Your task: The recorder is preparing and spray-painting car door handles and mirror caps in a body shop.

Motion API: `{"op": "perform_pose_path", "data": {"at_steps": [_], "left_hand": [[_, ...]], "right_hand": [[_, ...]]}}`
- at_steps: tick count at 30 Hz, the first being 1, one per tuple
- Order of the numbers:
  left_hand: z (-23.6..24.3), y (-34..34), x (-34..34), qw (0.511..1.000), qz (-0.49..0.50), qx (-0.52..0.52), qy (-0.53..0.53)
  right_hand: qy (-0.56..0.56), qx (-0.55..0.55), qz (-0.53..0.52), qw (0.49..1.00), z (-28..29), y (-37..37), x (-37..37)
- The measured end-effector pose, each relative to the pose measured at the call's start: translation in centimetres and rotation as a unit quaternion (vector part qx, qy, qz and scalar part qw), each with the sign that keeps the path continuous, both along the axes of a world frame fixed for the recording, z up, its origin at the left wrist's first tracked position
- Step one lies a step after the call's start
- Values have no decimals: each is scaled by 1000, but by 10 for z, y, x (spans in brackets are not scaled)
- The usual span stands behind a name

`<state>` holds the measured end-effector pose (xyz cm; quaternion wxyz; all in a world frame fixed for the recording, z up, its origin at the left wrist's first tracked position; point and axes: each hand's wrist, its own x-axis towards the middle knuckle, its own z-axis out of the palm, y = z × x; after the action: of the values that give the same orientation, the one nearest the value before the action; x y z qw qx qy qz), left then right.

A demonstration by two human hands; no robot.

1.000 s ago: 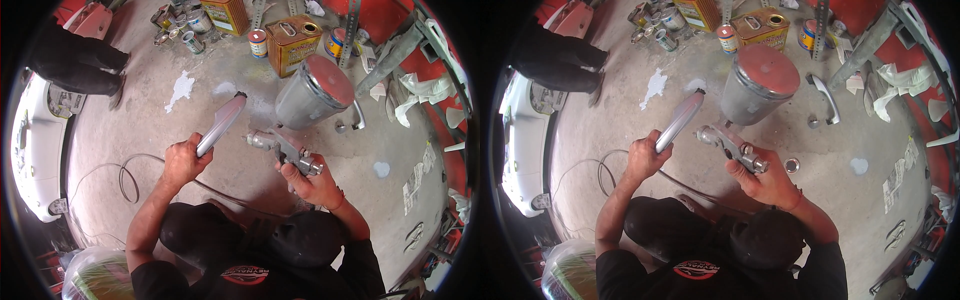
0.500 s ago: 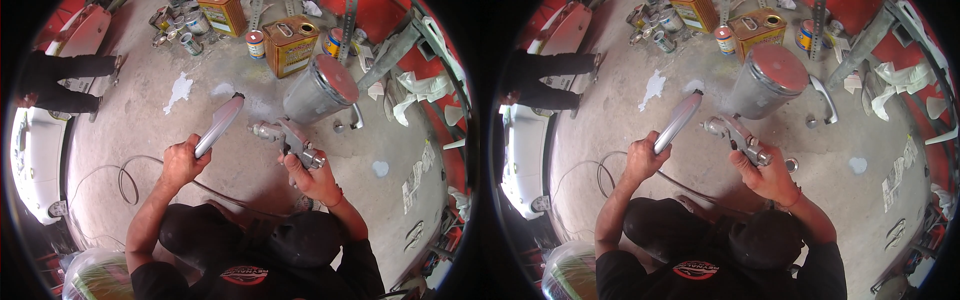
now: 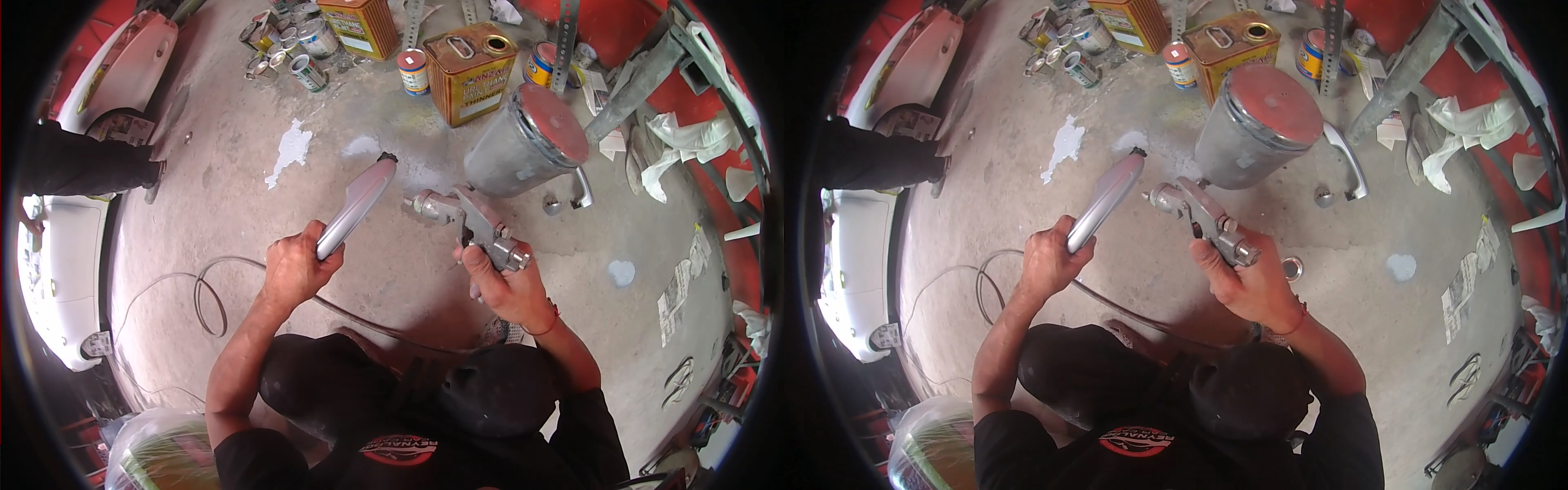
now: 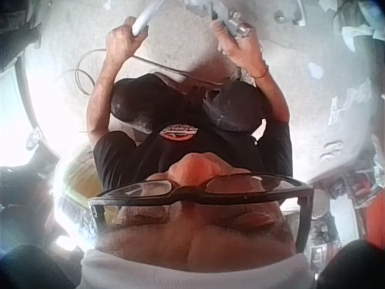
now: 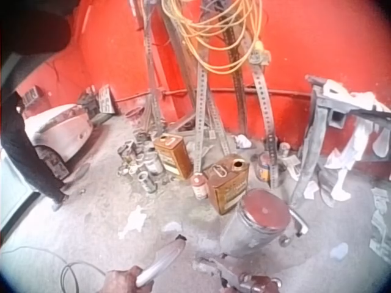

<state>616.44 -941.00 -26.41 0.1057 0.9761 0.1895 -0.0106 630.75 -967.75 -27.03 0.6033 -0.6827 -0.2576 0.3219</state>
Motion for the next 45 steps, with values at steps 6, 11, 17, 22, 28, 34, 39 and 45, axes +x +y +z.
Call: {"op": "perform_pose_path", "data": {"at_steps": [6, 11, 17, 22, 28, 34, 39, 45], "left_hand": [[-7, 3, 2, 1000, 7, -10, 6], [-1, 6, 1, 1000, 4, -4, -15], [0, 14, 2, 950, 155, -271, 20], [-17, 27, -6, 796, 211, -556, -112], [-13, 24, -3, 794, 185, -568, -108], [-8, 23, -3, 753, 165, -623, -133], [-8, 25, -4, 749, 140, -635, -126], [-16, 21, 8, 812, 177, -553, -58]], "right_hand": [[44, 8, 67, 997, -1, -2, -2], [53, 37, 99, 993, 10, -2, -2], [60, 22, 15, 998, -3, -15, 1], [92, 25, -125, 988, -9, -30, 4], [79, 52, -149, 984, -11, -31, 3], [102, 51, -91, 989, -7, -39, 4], [104, 87, -100, 986, 5, -35, 1], [81, 41, -138, 986, 3, -43, 4]]}}
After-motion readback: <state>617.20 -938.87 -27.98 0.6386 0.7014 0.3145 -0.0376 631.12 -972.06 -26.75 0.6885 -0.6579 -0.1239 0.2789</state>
